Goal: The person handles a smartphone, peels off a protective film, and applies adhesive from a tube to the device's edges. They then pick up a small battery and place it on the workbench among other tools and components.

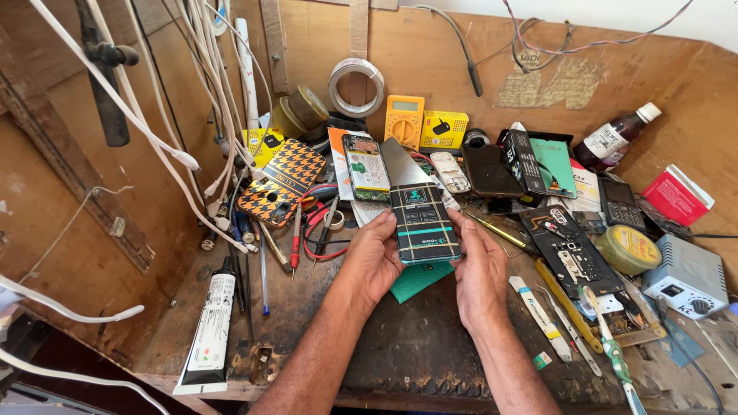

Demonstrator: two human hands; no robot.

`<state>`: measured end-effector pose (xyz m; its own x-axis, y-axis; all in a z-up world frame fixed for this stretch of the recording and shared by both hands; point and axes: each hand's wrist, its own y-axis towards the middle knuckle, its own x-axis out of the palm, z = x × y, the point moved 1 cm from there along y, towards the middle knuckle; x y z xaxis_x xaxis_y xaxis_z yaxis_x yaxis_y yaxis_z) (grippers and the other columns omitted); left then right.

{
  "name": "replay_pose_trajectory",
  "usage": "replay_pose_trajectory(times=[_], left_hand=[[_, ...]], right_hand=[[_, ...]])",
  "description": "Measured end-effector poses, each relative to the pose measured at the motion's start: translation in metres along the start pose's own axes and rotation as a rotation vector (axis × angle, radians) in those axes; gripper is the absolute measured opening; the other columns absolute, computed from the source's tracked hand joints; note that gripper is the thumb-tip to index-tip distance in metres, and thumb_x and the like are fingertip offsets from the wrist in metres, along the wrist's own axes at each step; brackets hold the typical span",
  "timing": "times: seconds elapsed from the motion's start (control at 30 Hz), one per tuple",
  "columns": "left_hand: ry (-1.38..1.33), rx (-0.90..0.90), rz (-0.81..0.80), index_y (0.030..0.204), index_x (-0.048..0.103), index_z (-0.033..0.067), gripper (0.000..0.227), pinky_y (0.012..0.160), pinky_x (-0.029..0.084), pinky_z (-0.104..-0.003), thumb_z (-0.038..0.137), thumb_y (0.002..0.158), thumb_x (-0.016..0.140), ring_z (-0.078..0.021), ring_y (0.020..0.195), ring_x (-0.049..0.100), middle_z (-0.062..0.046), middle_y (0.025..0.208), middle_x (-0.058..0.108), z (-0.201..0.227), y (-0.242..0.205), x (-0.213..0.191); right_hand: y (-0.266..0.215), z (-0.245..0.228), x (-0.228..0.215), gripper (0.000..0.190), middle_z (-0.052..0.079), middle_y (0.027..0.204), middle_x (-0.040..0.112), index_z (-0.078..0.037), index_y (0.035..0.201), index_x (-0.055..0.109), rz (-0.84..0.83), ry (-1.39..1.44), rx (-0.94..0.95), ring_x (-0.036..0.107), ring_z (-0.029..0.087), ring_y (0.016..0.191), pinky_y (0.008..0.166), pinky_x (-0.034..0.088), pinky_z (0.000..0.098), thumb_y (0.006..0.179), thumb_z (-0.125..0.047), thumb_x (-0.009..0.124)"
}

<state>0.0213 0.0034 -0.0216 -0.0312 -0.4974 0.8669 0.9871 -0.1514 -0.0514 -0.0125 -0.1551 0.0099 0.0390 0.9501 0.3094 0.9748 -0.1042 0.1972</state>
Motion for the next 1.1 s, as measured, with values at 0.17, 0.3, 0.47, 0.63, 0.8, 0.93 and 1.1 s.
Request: replay_pose_trajectory(times=[0.17, 0.3, 0.47, 0.63, 0.8, 0.93, 1.1], left_hand=[[0.016, -0.002, -0.020, 0.133, 0.053, -0.0006, 0.033, 0.083, 0.063, -0.043, 0.015, 0.107, 0.041, -0.0259, 0.104, 0.071, -0.017, 0.122, 0.067, 0.0026, -0.0018, 0.0051], [0.017, 0.002, -0.018, 0.134, 0.053, -0.0015, 0.034, 0.084, 0.063, -0.043, 0.015, 0.107, 0.041, -0.0266, 0.105, 0.071, -0.018, 0.122, 0.067, 0.0024, -0.0035, 0.0055], [0.018, 0.011, -0.012, 0.135, 0.052, -0.0013, 0.034, 0.086, 0.063, -0.041, 0.014, 0.107, 0.041, -0.0252, 0.105, 0.071, -0.017, 0.123, 0.067, 0.0023, -0.0036, 0.0054], [0.019, 0.026, -0.021, 0.135, 0.054, -0.0015, 0.034, 0.086, 0.062, -0.040, 0.014, 0.107, 0.042, -0.0242, 0.105, 0.071, -0.017, 0.122, 0.068, 0.0028, -0.0048, 0.0054], [0.039, 0.025, -0.014, 0.133, 0.053, -0.0010, 0.033, 0.084, 0.063, -0.041, 0.016, 0.107, 0.042, -0.0245, 0.102, 0.071, -0.016, 0.121, 0.068, 0.0048, -0.0063, 0.0084], [0.035, 0.025, 0.015, 0.135, 0.053, -0.0009, 0.034, 0.084, 0.063, -0.040, 0.015, 0.107, 0.042, -0.0235, 0.103, 0.071, -0.016, 0.120, 0.068, 0.0056, -0.0080, 0.0098], [0.038, 0.033, 0.015, 0.135, 0.052, -0.0006, 0.033, 0.083, 0.063, -0.039, 0.015, 0.108, 0.042, -0.0224, 0.101, 0.071, -0.015, 0.119, 0.067, 0.0055, -0.0077, 0.0096]], right_hand=[[-0.0005, 0.0018, -0.0021, 0.042, 0.006, 0.110, 0.071, -0.002, 0.133, 0.070, 0.017, -0.050, -0.015, 0.048, 0.006, 0.076, 0.063, 0.038, 0.0219, 0.107, -0.030, 0.053], [-0.0010, 0.0019, -0.0018, 0.041, 0.005, 0.109, 0.071, -0.003, 0.130, 0.068, 0.006, -0.015, -0.003, 0.055, 0.002, 0.079, 0.066, 0.044, 0.0199, 0.105, -0.030, 0.052], [-0.0010, -0.0002, -0.0009, 0.041, 0.005, 0.108, 0.071, -0.005, 0.130, 0.070, 0.039, -0.050, 0.015, 0.046, 0.003, 0.069, 0.057, 0.036, 0.0196, 0.104, -0.031, 0.052], [-0.0022, -0.0009, 0.0005, 0.041, 0.006, 0.108, 0.071, -0.002, 0.129, 0.069, 0.001, 0.004, -0.004, 0.058, 0.004, 0.083, 0.066, 0.044, 0.0211, 0.103, -0.030, 0.053], [-0.0022, -0.0012, 0.0000, 0.042, 0.005, 0.107, 0.070, -0.002, 0.132, 0.069, 0.006, -0.019, -0.002, 0.057, 0.006, 0.086, 0.068, 0.043, 0.0228, 0.104, -0.030, 0.054], [-0.0024, -0.0012, -0.0007, 0.042, 0.007, 0.107, 0.070, -0.001, 0.132, 0.068, -0.012, -0.007, -0.016, 0.058, 0.008, 0.088, 0.071, 0.045, 0.0238, 0.105, -0.030, 0.054], [-0.0030, -0.0012, -0.0005, 0.043, 0.007, 0.108, 0.070, -0.001, 0.132, 0.068, -0.008, -0.007, -0.005, 0.060, 0.008, 0.090, 0.072, 0.046, 0.0235, 0.104, -0.030, 0.053]])
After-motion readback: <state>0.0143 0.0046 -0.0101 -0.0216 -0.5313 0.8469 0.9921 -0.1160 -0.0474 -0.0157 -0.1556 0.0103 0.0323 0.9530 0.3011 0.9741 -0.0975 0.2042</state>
